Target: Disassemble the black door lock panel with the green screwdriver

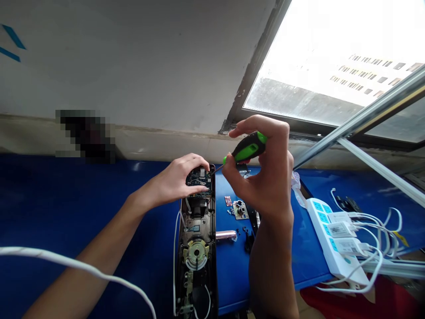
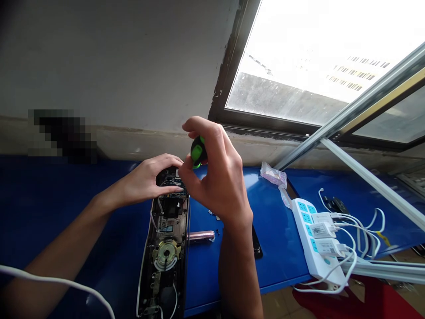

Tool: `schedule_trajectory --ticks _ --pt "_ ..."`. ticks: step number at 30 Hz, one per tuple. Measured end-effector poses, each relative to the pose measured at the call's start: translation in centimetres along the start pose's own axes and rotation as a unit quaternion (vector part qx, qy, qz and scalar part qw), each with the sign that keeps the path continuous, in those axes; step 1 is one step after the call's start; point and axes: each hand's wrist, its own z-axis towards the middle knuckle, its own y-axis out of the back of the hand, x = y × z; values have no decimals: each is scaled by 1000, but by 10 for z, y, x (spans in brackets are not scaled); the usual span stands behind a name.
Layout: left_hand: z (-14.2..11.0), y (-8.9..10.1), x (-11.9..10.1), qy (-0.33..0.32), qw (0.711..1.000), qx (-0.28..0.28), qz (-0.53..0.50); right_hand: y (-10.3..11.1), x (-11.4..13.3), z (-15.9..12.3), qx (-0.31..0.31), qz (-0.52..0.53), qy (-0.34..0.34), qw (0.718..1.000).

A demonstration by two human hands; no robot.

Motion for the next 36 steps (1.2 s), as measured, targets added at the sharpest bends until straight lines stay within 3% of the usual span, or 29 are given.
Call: schedule_trajectory --ticks 7,11,18,25,31,36 --pt "-3 9 -3 4 1000 15 11 -2 -3 -2 -34 -26 -7 999" --pt "-5 13 -2 5 1000 21 12 -2 -5 -3 -16 18 1 1000" --pt "-6 16 -4 9 1000 19 14 -11 -13 -4 -72 -18 19 997" --pt "-5 16 -5 7 1000 25 13 -9 -11 -4 -40 25 38 998" --pt "-7 17 -5 15 999 33 17 -10 -11 -5 -68 -29 20 997" --pt "-7 16 -6 11 999 34 19 -8 -10 -5 -42 12 27 999"
